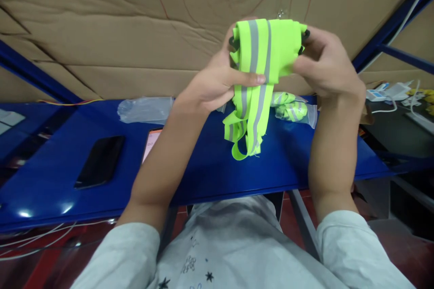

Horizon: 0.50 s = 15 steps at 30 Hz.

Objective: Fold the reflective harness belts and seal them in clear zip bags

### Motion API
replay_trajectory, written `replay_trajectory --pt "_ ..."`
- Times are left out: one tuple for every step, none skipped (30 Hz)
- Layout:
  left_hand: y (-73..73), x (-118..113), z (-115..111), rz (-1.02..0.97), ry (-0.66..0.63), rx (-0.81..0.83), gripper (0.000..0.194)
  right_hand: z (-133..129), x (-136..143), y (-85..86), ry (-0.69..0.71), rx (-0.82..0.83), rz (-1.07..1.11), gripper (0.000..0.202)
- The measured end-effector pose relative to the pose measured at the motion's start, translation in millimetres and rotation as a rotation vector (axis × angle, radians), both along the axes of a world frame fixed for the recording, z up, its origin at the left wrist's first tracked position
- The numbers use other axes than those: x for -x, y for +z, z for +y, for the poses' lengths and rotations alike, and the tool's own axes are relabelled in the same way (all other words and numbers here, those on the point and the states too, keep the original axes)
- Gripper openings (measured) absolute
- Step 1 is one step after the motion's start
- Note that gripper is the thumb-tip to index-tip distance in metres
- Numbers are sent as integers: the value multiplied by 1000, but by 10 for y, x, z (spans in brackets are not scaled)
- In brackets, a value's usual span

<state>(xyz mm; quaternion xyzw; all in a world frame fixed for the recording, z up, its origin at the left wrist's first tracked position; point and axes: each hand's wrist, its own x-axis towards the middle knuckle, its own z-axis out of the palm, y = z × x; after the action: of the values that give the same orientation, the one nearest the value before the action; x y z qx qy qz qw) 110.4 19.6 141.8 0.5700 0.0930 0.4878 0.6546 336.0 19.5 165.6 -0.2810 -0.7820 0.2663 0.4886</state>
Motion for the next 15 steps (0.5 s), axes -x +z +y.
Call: replay_trajectory --pt "-10 4 27 -13 0 20 72 -56 82 31 -48 -56 -4 47" --pt "-20 0 54 -30 -6 54 66 -103 154 55 -89 -113 3 39" --pt "-29 -8 80 -48 -26 100 57 -134 210 72 -124 -177 17 34" --pt "-33 -17 104 -65 -67 152 47 -147 248 79 -149 -242 34 32" --pt "-33 -25 123 -77 -126 205 38 -142 267 77 -164 -310 46 31" --pt "-27 -30 138 -79 -191 253 33 -121 269 67 -171 -362 45 30" --pt "-16 -29 146 -79 -254 292 33 -87 259 50 -171 -392 41 30" --pt "0 -25 149 -79 -302 323 35 -47 242 28 -168 -400 41 29" --pt "17 -17 148 -80 -326 351 40 -3 222 1 -169 -390 34 28" --pt "32 -10 147 -82 -316 375 46 40 205 -27 -178 -374 11 26" --pt "43 -5 147 -81 -275 395 51 80 195 -55 -196 -367 -28 23" --pt "48 -3 152 -74 -212 401 53 112 194 -82 -223 -371 -84 22" --pt "44 -7 166 -65 -140 391 47 136 203 -106 -245 -389 -154 23" --pt "33 -14 188 -54 -71 373 36 148 221 -123 -261 -405 -238 27" --pt "17 -25 218 -46 -15 349 26 148 248 -133 -275 -422 -311 32"
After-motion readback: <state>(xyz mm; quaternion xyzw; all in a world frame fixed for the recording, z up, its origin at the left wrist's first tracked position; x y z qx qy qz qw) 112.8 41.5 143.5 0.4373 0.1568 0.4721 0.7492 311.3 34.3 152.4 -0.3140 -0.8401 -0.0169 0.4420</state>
